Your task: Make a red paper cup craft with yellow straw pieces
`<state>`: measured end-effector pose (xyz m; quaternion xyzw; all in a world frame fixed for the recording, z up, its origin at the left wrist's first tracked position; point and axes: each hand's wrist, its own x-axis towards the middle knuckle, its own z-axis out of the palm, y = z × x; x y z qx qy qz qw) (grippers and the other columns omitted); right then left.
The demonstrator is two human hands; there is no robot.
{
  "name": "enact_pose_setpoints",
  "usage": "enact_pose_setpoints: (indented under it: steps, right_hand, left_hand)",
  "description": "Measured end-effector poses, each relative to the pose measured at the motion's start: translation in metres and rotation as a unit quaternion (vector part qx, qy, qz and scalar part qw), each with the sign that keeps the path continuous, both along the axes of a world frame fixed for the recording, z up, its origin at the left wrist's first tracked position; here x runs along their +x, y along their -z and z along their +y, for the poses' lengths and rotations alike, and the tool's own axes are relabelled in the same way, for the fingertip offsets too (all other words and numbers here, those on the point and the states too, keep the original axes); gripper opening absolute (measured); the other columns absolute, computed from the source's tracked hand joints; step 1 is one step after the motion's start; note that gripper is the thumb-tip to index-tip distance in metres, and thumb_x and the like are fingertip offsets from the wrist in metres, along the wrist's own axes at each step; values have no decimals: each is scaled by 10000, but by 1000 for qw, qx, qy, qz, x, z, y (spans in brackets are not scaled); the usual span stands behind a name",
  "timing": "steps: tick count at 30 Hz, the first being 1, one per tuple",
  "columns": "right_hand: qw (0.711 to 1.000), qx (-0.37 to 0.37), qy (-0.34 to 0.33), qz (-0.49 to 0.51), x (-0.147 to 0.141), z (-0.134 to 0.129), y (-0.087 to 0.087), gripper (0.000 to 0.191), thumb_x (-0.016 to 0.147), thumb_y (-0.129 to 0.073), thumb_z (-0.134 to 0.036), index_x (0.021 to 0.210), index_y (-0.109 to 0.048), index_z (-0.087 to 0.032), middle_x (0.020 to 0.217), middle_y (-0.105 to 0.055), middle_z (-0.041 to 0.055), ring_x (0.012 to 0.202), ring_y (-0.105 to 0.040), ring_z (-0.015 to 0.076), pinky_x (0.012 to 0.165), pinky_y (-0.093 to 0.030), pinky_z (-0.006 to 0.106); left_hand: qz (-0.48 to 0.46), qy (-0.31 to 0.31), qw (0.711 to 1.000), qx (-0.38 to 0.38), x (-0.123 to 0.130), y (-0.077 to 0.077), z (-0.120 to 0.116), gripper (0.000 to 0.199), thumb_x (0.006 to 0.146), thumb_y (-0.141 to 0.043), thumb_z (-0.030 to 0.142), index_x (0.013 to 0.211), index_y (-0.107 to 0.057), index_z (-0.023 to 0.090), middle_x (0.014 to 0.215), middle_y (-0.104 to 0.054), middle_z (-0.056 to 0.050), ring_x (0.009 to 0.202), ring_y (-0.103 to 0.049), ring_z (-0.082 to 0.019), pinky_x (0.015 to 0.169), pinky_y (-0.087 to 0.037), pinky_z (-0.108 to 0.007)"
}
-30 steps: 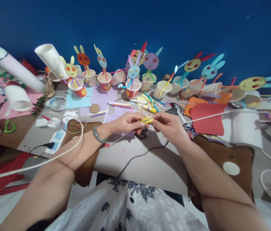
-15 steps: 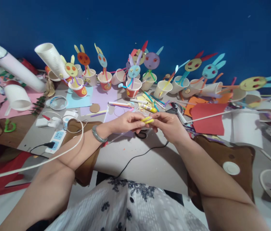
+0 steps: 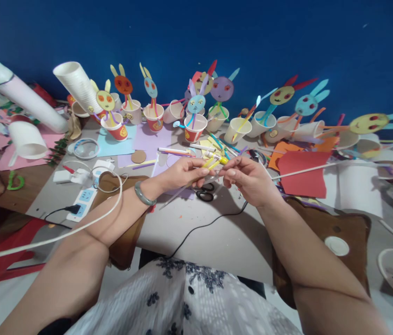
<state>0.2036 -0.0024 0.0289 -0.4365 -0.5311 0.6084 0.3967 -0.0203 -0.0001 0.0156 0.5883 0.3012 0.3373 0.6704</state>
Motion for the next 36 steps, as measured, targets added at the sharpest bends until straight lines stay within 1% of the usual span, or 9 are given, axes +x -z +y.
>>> enact_pose_setpoints:
  steps: [3,6,10,13,18,22,31,34,36]
  right_hand:
    - [992,69,-8,-102,-2,-6,2,471,638,-914,-434,966,-645,-229,685,-652,-29,529,-563,124,504,-455,272]
    - [974,130,-22,-184,-7,-13,5,440,714,-822,-339,1104,-651,-228,707,-656,-24,549,-598,144,522,-471,281]
    - [957,182,11,-226,-10,-14,9,264,798,-697,-307,1040,-680,-201,863,-722,33,589,-610,133,566,-495,286]
    - [955,178,11,-236,-8,-11,11,230,807,-673,-305,1003,-698,-186,843,-724,39,598,-602,135,569,-484,284]
    - [959,160,-37,-233,-7,-11,13,259,749,-639,-254,977,-726,-169,633,-627,-23,523,-537,116,528,-415,261]
    - [965,146,-50,-212,-9,-11,17,286,727,-613,-226,984,-722,-167,621,-608,-39,529,-521,108,522,-402,250]
    - [990,66,-61,-106,-14,-5,31,245,790,-679,-296,1012,-658,-193,777,-680,-19,541,-573,101,540,-504,258]
    - [989,76,-55,-112,-14,-5,33,262,817,-681,-337,1033,-660,-191,932,-736,25,551,-592,94,549,-517,259]
    - [986,90,-44,-130,-12,-5,31,343,825,-681,-355,1125,-651,-191,1081,-755,67,551,-592,90,561,-524,272]
  left_hand:
    - [-44,-11,998,-48,0,1,1,479,852,-743,576,1008,-720,124,652,-641,-5,552,-566,-79,526,-396,-208]
    - [-87,-11,992,-90,2,2,1,457,828,-779,548,986,-730,123,640,-631,-1,559,-571,-80,535,-407,-209]
    - [-107,-11,987,-116,3,3,-1,422,829,-790,512,979,-734,122,625,-623,0,566,-578,-85,536,-403,-210]
    - [-111,-19,987,-111,3,2,-1,409,828,-795,502,973,-736,124,618,-625,3,557,-575,-82,542,-403,-208]
    - [-127,-32,988,-80,2,-3,1,402,817,-803,510,934,-752,129,597,-615,12,544,-563,-76,544,-412,-211]
    - [-131,-22,989,-66,-2,-8,2,372,827,-801,489,900,-751,127,596,-610,12,552,-566,-75,543,-410,-210]
    - [-76,-53,995,-25,-3,-14,2,422,792,-805,556,877,-776,143,609,-612,6,604,-552,-91,597,-426,-238]
    - [-79,-49,995,-25,-3,-14,2,422,809,-793,549,912,-783,140,607,-612,2,605,-560,-94,604,-431,-240]
    - [-84,-52,995,-25,-3,-13,2,405,829,-780,534,925,-781,140,607,-615,2,597,-565,-91,602,-432,-237]
